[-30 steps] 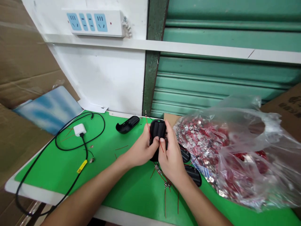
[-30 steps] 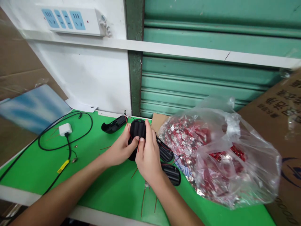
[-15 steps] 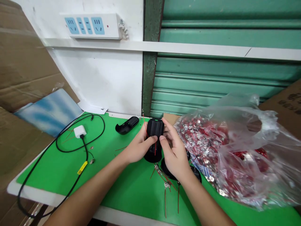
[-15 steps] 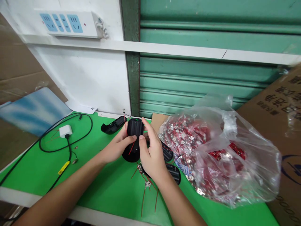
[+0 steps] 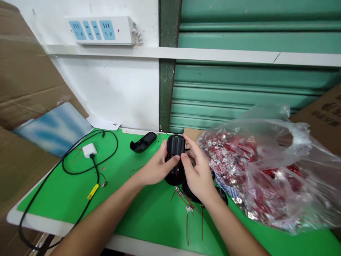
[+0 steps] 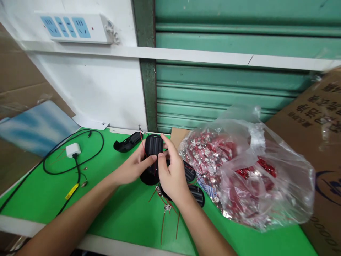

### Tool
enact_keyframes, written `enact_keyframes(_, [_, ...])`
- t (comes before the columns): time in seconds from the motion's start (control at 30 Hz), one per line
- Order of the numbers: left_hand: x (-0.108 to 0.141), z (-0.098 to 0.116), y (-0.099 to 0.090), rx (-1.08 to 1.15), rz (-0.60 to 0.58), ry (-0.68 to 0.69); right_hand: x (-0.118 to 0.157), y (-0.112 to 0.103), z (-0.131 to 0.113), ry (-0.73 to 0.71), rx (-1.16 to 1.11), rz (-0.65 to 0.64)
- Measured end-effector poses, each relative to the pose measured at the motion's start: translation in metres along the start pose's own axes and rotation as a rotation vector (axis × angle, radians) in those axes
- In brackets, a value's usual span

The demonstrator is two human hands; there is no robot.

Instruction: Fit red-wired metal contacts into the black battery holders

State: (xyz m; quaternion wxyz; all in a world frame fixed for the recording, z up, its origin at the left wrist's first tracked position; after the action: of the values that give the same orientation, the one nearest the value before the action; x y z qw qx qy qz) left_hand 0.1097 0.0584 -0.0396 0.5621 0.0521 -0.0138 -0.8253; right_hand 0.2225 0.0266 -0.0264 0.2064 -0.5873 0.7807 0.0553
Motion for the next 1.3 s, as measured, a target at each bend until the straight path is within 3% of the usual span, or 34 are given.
enact_keyframes(0.2, [-0.002, -0.010, -0.005, 0.081, 0.002, -0.108, -0.001, 0.000, 0.000, -0.008, 0.006, 0.009])
enact_keyframes(0.57, [0.001, 0.000, 0.001, 0.010, -0.062, -0.052, -0.001, 0.000, -0.002, 0.008, 0.004, 0.011])
enact_keyframes(1.3, [0.001, 0.004, 0.005, -0.058, -0.056, 0.056, -0.001, -0.001, 0.000, -0.005, 0.002, 0.020])
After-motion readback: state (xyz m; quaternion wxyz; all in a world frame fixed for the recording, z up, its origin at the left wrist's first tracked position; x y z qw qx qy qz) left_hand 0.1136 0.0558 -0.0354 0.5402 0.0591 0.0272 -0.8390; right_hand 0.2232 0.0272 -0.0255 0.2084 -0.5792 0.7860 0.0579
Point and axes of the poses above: each hand's wrist, its own x-axis away from the middle knuckle, its own y-axis out of the palm, z = x × y, the point moved 9 cm from there along -x, towards the middle knuckle, and after that the axes turned 9 degrees about z, right-handed, at the moved point
